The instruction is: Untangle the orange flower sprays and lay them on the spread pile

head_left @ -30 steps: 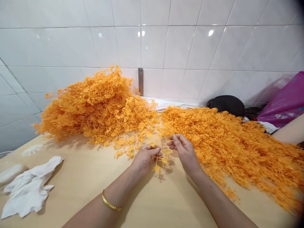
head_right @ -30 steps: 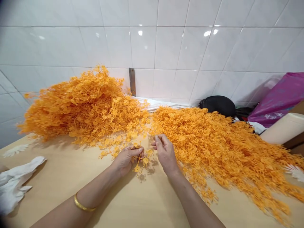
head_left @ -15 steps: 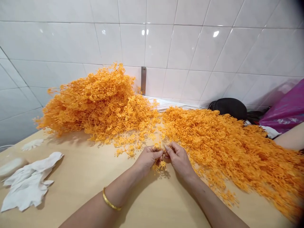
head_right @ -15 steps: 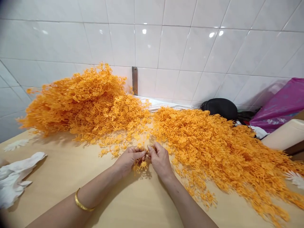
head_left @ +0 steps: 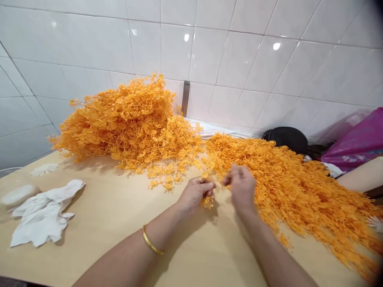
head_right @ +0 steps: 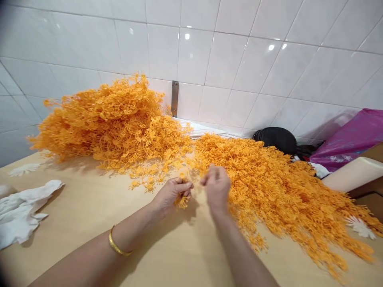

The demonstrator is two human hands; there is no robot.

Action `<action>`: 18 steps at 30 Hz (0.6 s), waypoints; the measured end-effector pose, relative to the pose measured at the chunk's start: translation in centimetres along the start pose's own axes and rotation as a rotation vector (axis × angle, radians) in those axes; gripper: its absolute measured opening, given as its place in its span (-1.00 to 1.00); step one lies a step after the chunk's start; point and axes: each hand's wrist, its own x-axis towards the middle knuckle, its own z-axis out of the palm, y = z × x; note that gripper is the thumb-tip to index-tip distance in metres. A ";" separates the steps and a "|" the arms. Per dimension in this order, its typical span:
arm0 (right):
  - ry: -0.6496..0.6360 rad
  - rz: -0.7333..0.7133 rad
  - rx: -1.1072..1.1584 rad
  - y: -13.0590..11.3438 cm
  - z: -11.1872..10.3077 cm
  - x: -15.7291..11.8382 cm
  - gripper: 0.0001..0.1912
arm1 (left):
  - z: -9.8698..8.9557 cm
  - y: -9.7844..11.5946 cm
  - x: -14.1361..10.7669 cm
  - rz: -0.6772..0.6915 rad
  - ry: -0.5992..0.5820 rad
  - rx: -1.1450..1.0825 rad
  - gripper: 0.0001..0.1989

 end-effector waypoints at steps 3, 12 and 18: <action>0.256 0.059 0.133 0.0 -2.2 2.0 -0.72 | -0.6 -0.4 0.2 -0.029 0.074 -0.051 -0.88; -0.462 0.180 -0.028 1.1 0.2 -1.9 -0.72 | -1.8 -0.3 1.6 -0.051 0.198 -0.285 -0.98; -0.620 0.067 -0.271 1.7 0.9 -3.1 -0.66 | -1.4 0.1 1.0 -0.083 0.192 -0.304 -0.98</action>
